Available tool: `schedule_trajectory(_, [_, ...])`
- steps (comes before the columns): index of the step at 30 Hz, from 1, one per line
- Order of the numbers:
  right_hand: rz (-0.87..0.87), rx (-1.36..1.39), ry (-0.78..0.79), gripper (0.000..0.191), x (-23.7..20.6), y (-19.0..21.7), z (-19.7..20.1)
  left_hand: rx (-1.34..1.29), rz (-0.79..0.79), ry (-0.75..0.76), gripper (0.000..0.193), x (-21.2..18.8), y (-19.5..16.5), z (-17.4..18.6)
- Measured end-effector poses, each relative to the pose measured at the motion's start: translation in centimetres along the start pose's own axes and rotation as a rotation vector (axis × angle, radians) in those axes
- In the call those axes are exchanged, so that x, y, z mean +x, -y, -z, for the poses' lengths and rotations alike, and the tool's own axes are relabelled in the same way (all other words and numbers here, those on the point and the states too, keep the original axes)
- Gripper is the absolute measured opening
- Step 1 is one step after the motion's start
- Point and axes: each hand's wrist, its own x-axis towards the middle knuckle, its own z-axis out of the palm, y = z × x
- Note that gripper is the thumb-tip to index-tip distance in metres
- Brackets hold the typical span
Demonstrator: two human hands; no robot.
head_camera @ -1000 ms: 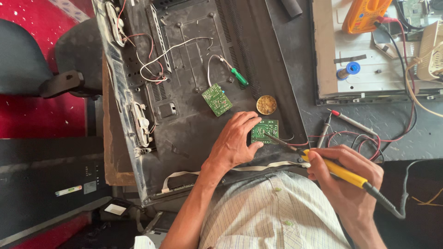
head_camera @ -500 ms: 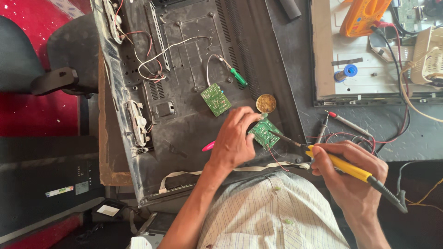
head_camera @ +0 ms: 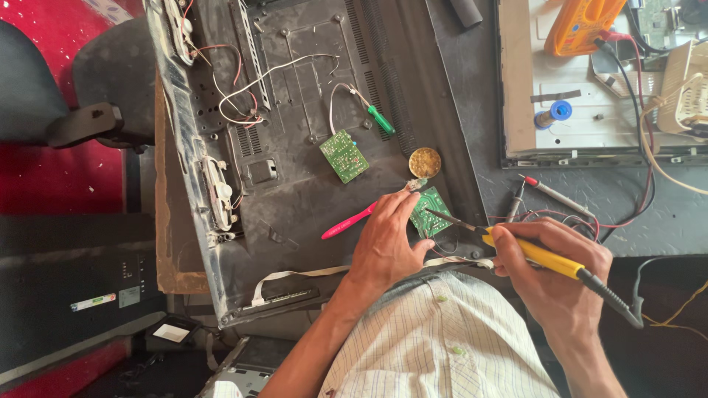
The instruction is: The person uses a soldering iron to apply solder to a small green circuit board while holding it steady with a toothbrush. They repeatedly heat and clean the board surface, then briefly flip it to inspect the other side before continuing.
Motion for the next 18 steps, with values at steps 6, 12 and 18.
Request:
schedule_trajectory(6, [-0.017,0.052,0.006,0.009,0.2,0.1,-0.2,-0.039,0.004,0.001,0.076,0.0,0.2,-0.4])
schedule_trajectory(12, [0.007,0.031,0.01,0.009,0.3,0.4,-0.2,-0.063,0.015,-0.007,0.076,-0.1,0.3,-0.4])
schedule_trajectory(18, [0.021,-0.041,0.045,0.01,1.0,1.2,-0.2,-0.069,0.0,-0.013,0.076,-0.1,0.3,-0.4])
